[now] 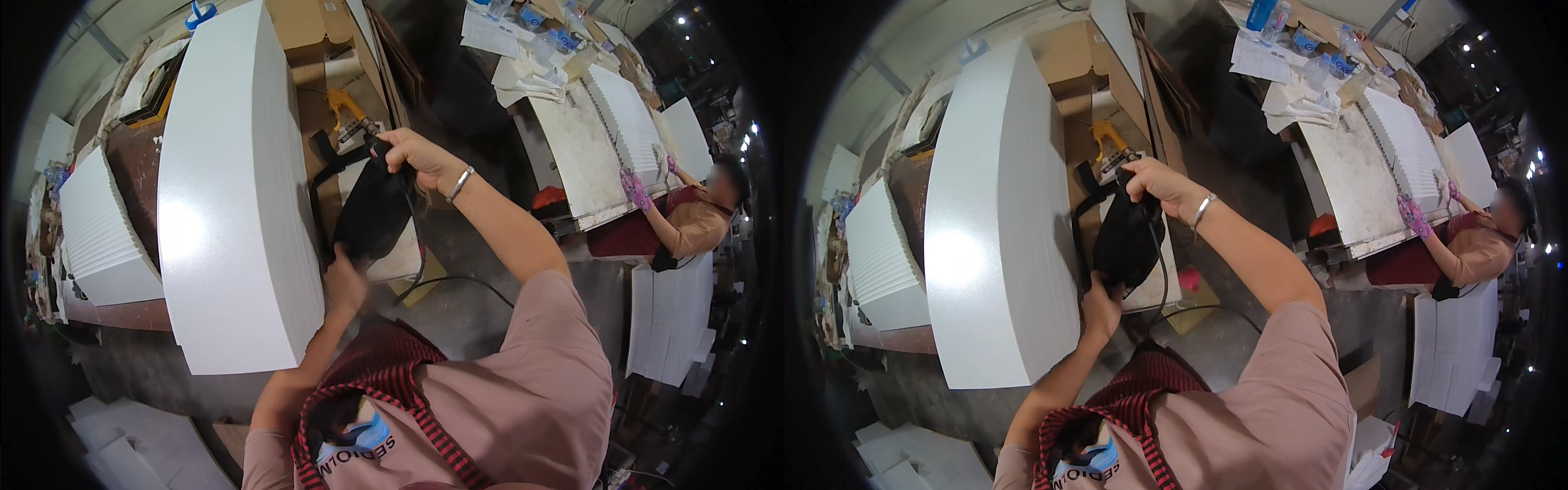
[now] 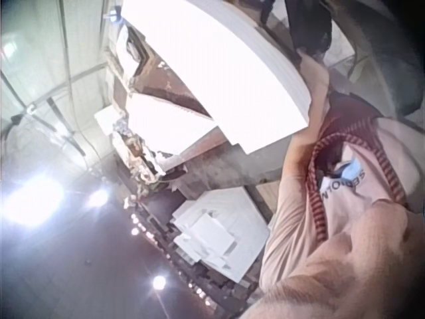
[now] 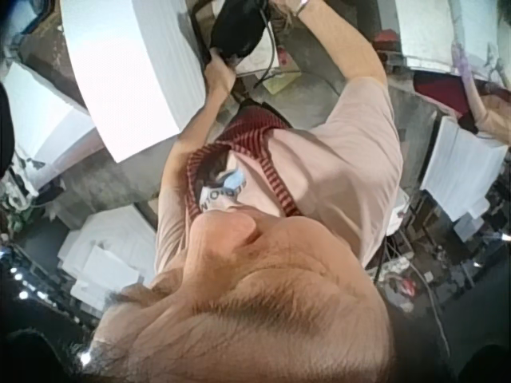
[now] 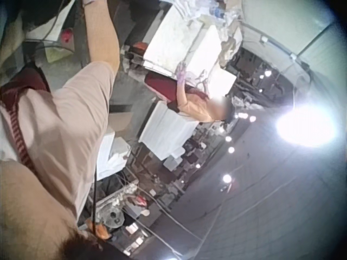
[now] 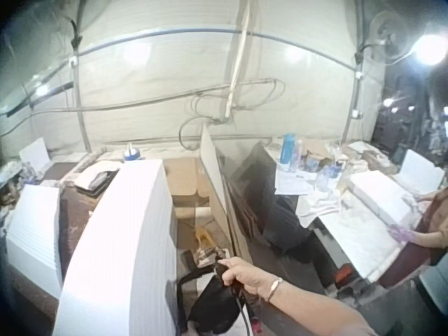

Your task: The person puts on a glove and wipes a stack of white corrugated foam panels with a cloth. They repeatedly wipe the edges and surfaces of the panels, occasionally lifting and repositioning the stack. The person also picks up a water bottle and a small white block while continuing to wipe the panels.

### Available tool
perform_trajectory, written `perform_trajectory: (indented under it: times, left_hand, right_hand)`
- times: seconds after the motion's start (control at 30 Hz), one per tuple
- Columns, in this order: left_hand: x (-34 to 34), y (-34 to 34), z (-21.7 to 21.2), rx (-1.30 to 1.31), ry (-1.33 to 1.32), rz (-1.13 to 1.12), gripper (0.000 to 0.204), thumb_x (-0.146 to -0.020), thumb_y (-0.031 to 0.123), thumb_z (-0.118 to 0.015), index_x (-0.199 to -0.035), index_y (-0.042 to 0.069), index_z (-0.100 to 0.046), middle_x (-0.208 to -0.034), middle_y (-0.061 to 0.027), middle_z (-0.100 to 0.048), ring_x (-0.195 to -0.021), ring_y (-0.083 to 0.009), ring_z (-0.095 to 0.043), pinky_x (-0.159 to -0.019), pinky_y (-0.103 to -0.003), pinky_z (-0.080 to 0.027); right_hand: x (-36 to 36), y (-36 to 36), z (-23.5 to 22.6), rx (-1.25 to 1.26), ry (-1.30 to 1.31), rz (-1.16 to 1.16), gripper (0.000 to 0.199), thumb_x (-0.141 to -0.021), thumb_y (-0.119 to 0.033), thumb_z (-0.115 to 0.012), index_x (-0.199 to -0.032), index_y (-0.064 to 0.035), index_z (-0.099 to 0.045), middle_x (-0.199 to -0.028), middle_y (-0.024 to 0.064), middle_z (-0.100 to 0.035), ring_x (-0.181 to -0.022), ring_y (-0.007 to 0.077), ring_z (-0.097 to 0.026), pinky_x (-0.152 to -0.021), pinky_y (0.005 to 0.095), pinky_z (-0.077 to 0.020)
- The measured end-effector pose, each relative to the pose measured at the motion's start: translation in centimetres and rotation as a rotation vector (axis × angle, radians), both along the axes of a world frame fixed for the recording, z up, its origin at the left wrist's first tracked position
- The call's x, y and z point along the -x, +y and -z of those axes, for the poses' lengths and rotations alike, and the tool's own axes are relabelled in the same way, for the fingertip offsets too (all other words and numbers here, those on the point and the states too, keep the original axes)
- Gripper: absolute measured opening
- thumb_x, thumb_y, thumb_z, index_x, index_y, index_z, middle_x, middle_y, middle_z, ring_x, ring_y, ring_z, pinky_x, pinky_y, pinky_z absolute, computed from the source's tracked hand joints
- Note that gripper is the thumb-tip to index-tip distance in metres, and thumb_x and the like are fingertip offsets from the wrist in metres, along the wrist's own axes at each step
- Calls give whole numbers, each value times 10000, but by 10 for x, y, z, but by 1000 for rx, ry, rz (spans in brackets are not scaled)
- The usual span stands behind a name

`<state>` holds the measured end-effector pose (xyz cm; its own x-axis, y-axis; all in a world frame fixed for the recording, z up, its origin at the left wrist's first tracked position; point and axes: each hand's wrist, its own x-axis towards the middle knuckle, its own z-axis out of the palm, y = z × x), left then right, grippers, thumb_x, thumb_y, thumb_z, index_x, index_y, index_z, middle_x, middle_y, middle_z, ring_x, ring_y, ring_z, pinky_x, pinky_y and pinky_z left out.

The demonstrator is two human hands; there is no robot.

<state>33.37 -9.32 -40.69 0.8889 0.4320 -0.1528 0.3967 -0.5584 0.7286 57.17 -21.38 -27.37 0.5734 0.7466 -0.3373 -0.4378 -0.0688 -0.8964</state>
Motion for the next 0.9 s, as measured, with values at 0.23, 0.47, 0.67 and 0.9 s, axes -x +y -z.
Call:
perform_trajectory:
  times: [0.23,0.47,0.67,0.9]
  left_hand:
    - [1,-4,-21,-79,125,59,407,-904,315,-647,-1155,12,-546,-940,-281,-687,-872,-494,-654,-758,-584,-508]
    - [8,-20,-30,-251,0,13,372,-839,182,-702,-1137,19,-549,-1177,-212,-561,-1079,-435,-576,-873,-501,-505]
    - [39,-16,-6,-31,-116,33,384,-823,50,-681,-1175,-8,-539,-1164,-206,-559,-1070,-406,-580,-890,-450,-499]
    - [29,-7,19,363,-174,-241,372,-957,70,-579,-1300,-42,-485,-1006,-218,-630,-853,-300,-681,-751,-360,-551]
  right_hand:
    - [-9,-6,-4,-9,78,0,265,-654,32,-571,-914,14,-617,-907,80,-666,-815,152,-639,-795,224,-518]
    - [9,1,-14,25,-169,-339,320,-562,85,-579,-862,-23,-597,-822,14,-610,-788,99,-577,-696,211,-451]
    - [33,-19,-31,-188,-100,-186,223,-592,63,-558,-791,-39,-558,-783,47,-594,-765,144,-571,-732,230,-427]
    - [51,-33,-41,-261,37,-55,26,-883,-47,-545,-884,-32,-524,-713,61,-572,-625,164,-573,-723,301,-501]
